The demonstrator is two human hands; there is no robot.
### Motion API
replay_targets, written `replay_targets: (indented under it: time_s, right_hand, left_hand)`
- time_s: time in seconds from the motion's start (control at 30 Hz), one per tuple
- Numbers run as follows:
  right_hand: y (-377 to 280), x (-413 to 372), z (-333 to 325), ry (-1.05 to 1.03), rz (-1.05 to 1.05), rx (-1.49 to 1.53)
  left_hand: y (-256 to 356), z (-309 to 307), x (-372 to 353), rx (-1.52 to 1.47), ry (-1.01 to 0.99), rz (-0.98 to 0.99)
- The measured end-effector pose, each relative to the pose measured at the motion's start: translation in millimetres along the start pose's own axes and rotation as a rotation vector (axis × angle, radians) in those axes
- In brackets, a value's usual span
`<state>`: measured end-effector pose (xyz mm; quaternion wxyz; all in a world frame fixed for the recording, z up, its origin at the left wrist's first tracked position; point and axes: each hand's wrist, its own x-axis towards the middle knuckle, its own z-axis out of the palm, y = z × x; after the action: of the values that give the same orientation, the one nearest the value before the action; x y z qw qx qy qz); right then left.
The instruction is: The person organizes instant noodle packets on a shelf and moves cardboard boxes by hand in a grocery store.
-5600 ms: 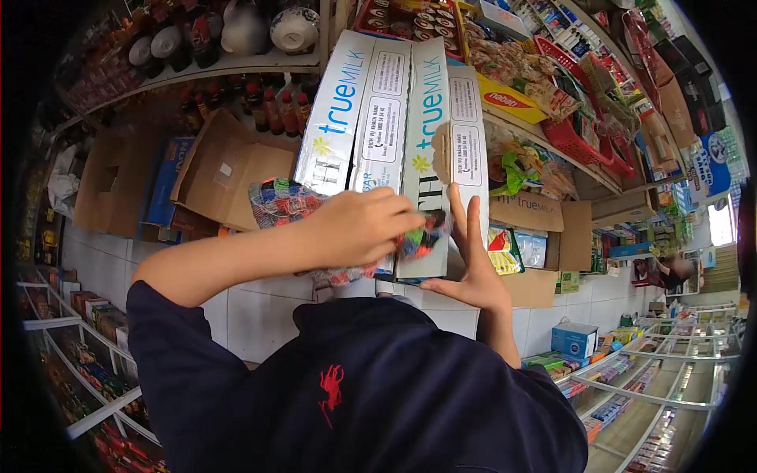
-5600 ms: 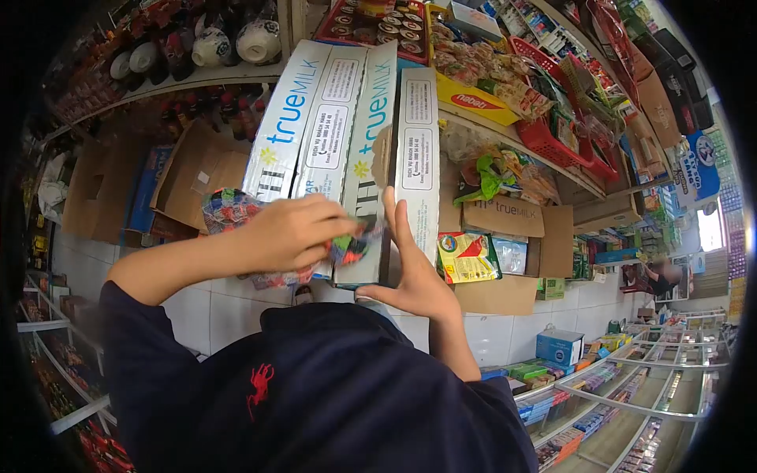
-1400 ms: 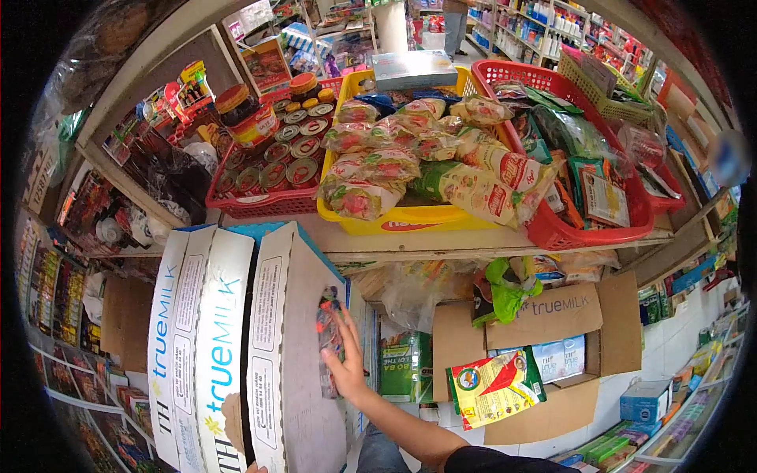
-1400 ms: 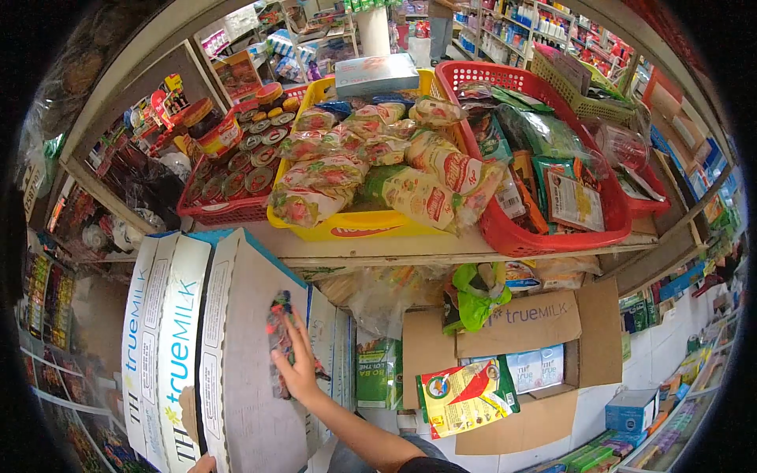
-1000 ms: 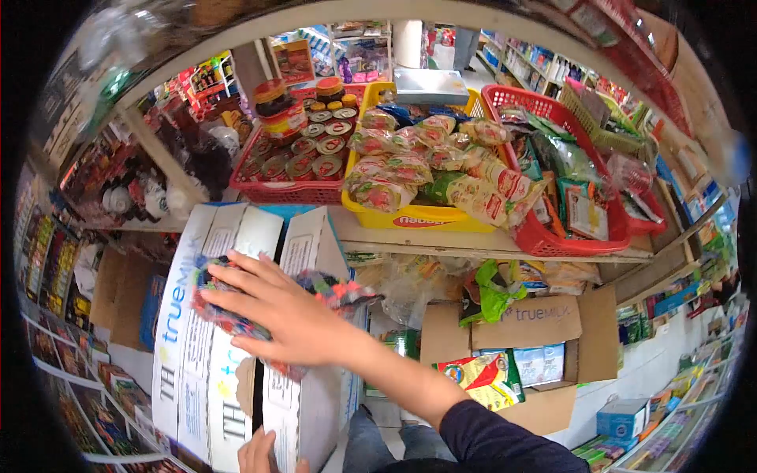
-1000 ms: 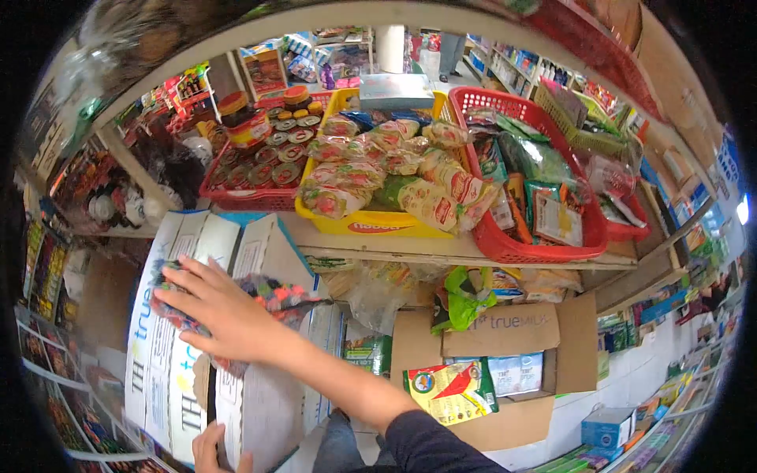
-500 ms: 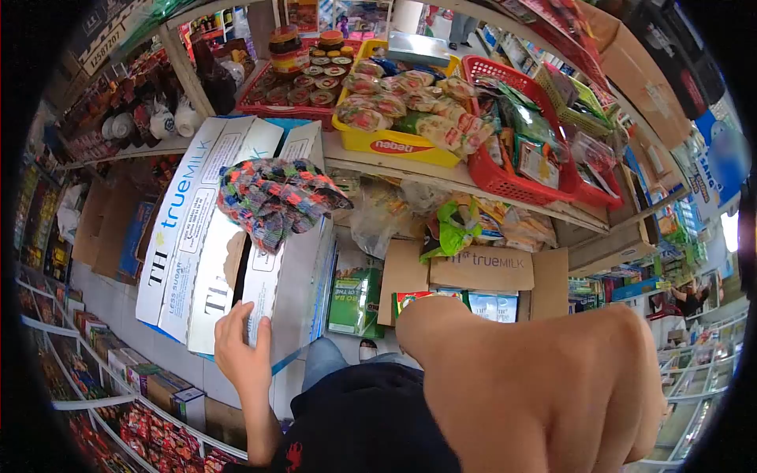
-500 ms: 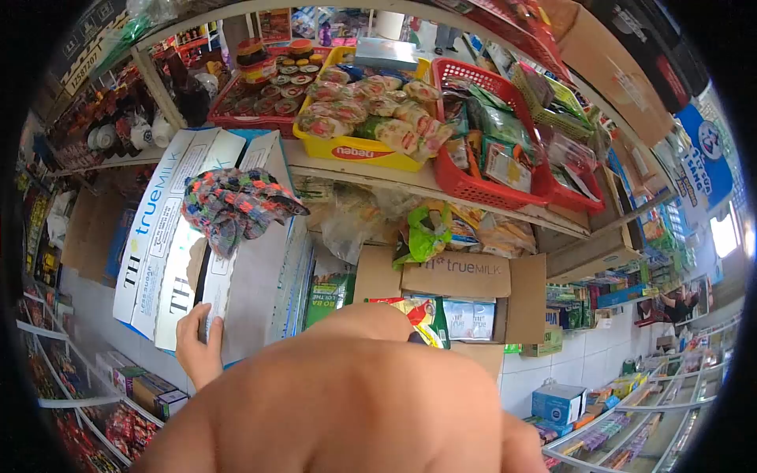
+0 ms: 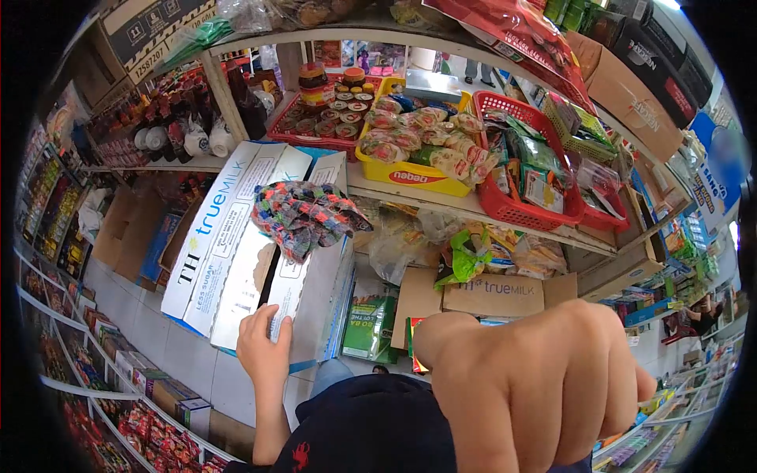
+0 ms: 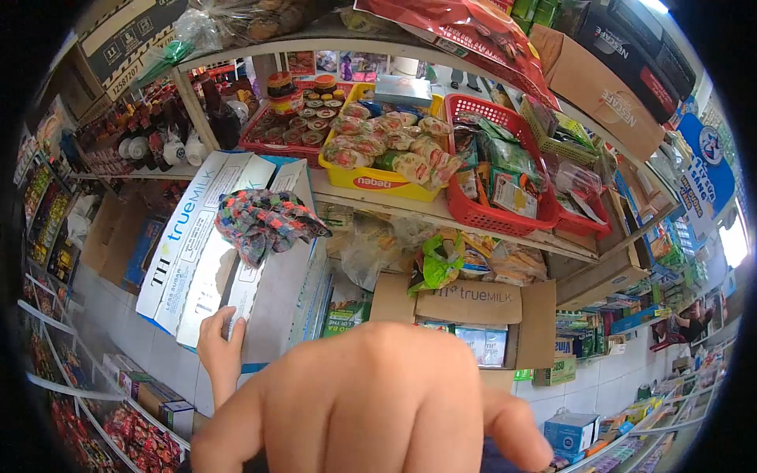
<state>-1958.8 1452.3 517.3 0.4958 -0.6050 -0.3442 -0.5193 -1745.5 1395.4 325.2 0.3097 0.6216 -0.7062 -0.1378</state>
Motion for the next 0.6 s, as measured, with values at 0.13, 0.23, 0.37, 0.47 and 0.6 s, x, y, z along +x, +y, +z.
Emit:
replay_targets:
  time_s: [0.13,0.23,0.37,0.47,0.6]
  right_hand:
    - [14,-5,7,0.004,-0.047,0.056]
    - [3,-5,12,0.031,-0.026,0.094]
    - [-3,2,5,-0.015,0.14,0.088]
    - [-1,5,2,-0.051,0.14,0.047]
    - [-2,8,7,-0.023,0.091,-0.129]
  left_hand:
    - [-4,1,-1,0.01,0.022,0.052]
    - [-2,-1,-2,0.007,0.016,0.029]
    - [-5,0,-3,0.012,0.029,0.061]
    - [-2,-1,-2,0.004,0.026,0.045]
    - [1,-2,-2,-0.014,0.011,0.013]
